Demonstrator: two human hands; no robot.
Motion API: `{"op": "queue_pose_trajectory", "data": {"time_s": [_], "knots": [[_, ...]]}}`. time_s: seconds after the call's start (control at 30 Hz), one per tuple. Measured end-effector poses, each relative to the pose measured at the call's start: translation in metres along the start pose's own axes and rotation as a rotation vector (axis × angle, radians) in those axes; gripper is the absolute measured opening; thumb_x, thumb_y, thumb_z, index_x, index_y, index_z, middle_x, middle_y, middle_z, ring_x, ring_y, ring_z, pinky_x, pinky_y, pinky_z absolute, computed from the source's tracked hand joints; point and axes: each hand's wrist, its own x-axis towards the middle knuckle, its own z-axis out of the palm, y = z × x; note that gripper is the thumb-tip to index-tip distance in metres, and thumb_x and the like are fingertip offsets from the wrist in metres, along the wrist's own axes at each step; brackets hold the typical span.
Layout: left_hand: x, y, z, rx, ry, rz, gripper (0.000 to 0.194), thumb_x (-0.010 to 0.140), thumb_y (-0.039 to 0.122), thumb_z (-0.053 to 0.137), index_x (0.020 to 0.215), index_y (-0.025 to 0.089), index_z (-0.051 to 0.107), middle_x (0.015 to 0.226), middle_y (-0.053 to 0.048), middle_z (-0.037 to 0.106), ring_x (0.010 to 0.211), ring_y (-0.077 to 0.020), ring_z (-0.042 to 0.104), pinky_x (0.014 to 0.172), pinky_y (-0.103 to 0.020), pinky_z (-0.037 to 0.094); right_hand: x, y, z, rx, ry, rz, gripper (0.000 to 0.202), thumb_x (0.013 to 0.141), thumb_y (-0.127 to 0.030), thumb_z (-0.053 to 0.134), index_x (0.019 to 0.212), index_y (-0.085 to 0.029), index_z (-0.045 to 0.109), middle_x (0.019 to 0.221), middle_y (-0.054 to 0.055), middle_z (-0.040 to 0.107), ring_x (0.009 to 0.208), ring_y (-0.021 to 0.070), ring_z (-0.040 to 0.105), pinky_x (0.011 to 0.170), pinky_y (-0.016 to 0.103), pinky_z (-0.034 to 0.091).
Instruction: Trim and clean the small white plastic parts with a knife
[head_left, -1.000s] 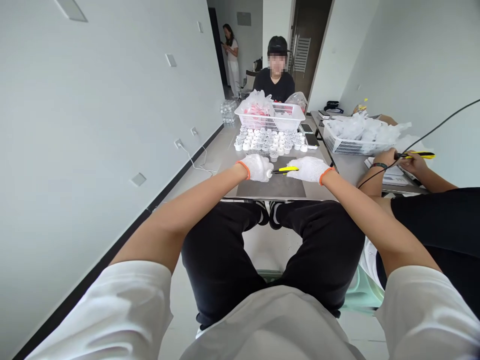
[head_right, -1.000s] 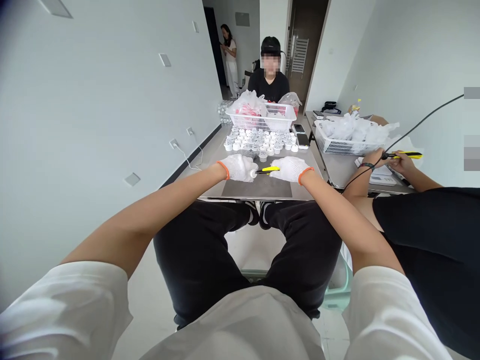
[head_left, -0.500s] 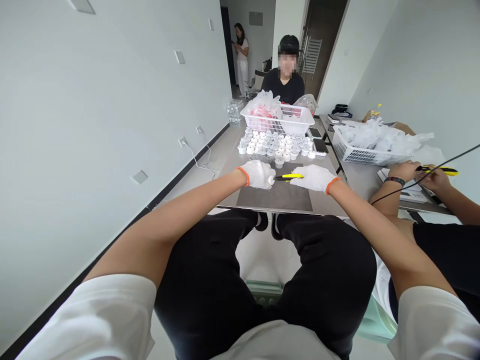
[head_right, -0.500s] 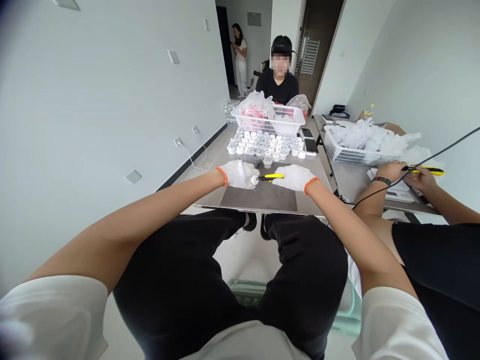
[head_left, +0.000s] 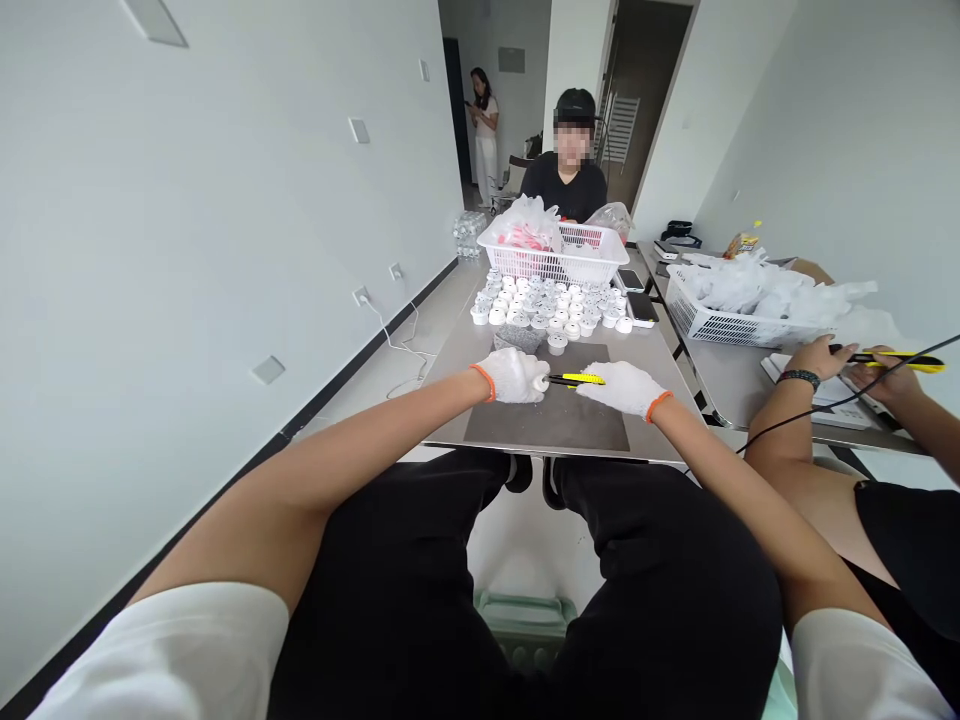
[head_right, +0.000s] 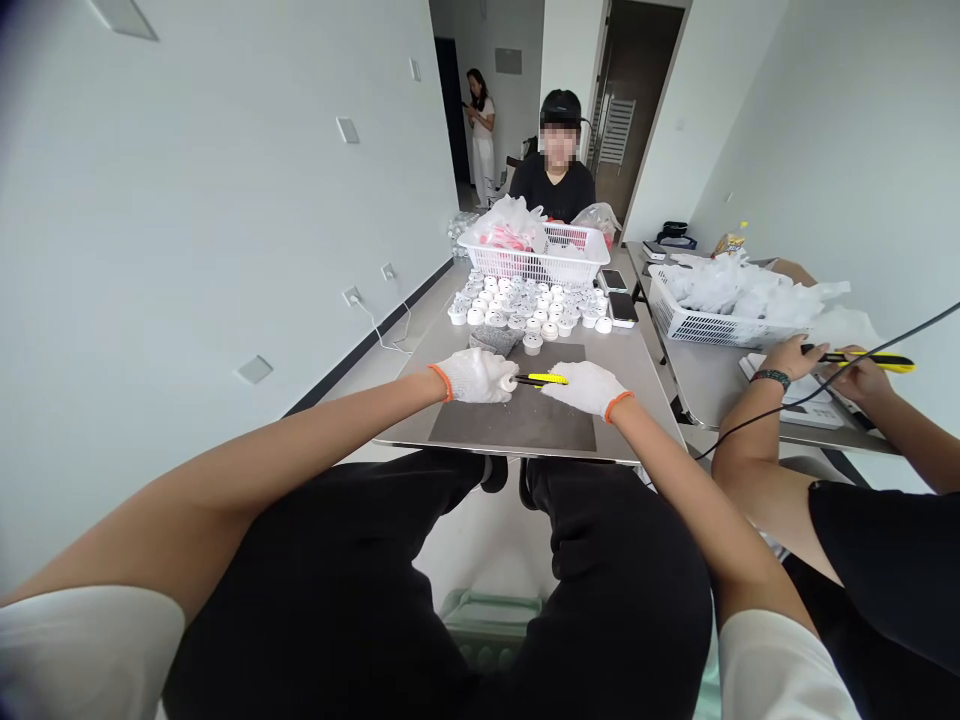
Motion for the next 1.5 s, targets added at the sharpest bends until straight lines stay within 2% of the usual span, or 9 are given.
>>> {"op": "queue_pose_trajectory", "data": {"time_s": [0.17,0.3,0.43,0.6,0.8,1.03,1.13,1.33,1.5], "knots": [[0.021,-0.011,0.008,-0.133,0.027,-0.028,0.039,0.086,0.052,0.051,0.109,0.021,0.062,0.103,-0.009,0.068,0.085,-0.0254,0.067,0.073,-0.035,0.048,0.015,0.011,0.017,0.070,0.076,0.118,0.045,0.095,-0.063,0.047,0.123,-0.033,0.067,0.113,0.001,0.072,0.098,0.0243,0.067,0.070,0.029,0.047],[0.038,-0.023,0.016,-0.206,0.090,-0.088,0.038,0.087,0.053,0.052,0.112,0.026,0.060,0.103,-0.005,0.068,0.086,-0.0238,0.067,0.072,-0.033,0.049,0.029,0.017,0.030,0.170,0.157,0.117,0.044,0.097,-0.057,0.046,0.129,-0.034,0.065,0.128,-0.001,0.068,0.108,0.0248,0.067,0.086,0.034,0.053],[0.054,-0.034,0.030,-0.255,0.152,-0.083,0.040,0.087,0.056,0.055,0.118,0.031,0.061,0.106,-0.002,0.068,0.092,-0.0243,0.067,0.076,-0.033,0.050,0.041,0.025,0.042,0.233,0.190,0.137,0.043,0.098,-0.052,0.047,0.135,-0.036,0.063,0.138,-0.005,0.062,0.121,0.0251,0.063,0.101,0.040,0.052],[0.076,-0.040,0.051,-0.352,0.229,-0.133,0.045,0.085,0.054,0.062,0.126,0.035,0.059,0.113,-0.001,0.067,0.101,-0.0242,0.066,0.084,-0.034,0.051,0.054,0.039,0.056,0.258,0.206,0.169,0.043,0.096,-0.050,0.052,0.135,-0.036,0.064,0.138,-0.007,0.062,0.125,0.0232,0.062,0.106,0.041,0.052],[0.091,-0.034,0.065,-0.326,0.273,-0.240,0.043,0.082,0.061,0.065,0.106,0.026,0.062,0.105,-0.004,0.063,0.099,-0.0259,0.065,0.084,-0.037,0.050,0.058,0.040,0.068,0.249,0.246,0.293,0.038,0.095,-0.050,0.056,0.130,-0.041,0.066,0.134,-0.010,0.064,0.122,0.0216,0.064,0.101,0.038,0.055],[0.088,-0.031,0.068,-0.268,0.303,-0.265,0.044,0.082,0.064,0.066,0.104,0.026,0.064,0.101,-0.005,0.059,0.096,-0.0259,0.064,0.079,-0.036,0.047,0.047,0.031,0.088,-0.096,0.326,0.293,0.040,0.097,-0.053,0.055,0.133,-0.038,0.067,0.108,-0.002,0.073,0.084,0.0197,0.071,0.068,0.028,0.049],[0.088,-0.030,0.068,-0.258,0.302,-0.265,0.043,0.082,0.062,0.066,0.105,0.025,0.065,0.103,-0.006,0.058,0.096,-0.0258,0.063,0.081,-0.036,0.046,0.042,0.032,0.096,-0.174,0.384,0.245,0.045,0.099,-0.055,0.052,0.138,-0.038,0.064,0.113,0.000,0.072,0.078,0.0168,0.070,0.064,0.026,0.046],[0.085,-0.030,0.067,-0.254,0.296,-0.277,0.040,0.087,0.057,0.062,0.112,0.027,0.065,0.106,-0.007,0.058,0.100,-0.0268,0.062,0.085,-0.037,0.046,0.039,0.031,0.091,-0.123,0.281,0.076,0.048,0.105,-0.044,0.039,0.150,-0.038,0.053,0.140,0.003,0.061,0.103,0.0176,0.069,0.068,0.024,0.051],[0.082,-0.029,0.066,-0.258,0.311,-0.279,0.039,0.089,0.053,0.060,0.120,0.029,0.064,0.111,-0.007,0.058,0.102,-0.0267,0.061,0.084,-0.037,0.045,0.038,0.031,0.089,-0.085,0.195,0.035,0.050,0.105,-0.039,0.038,0.154,-0.041,0.046,0.144,0.002,0.058,0.113,0.0196,0.066,0.071,0.026,0.055]]}}
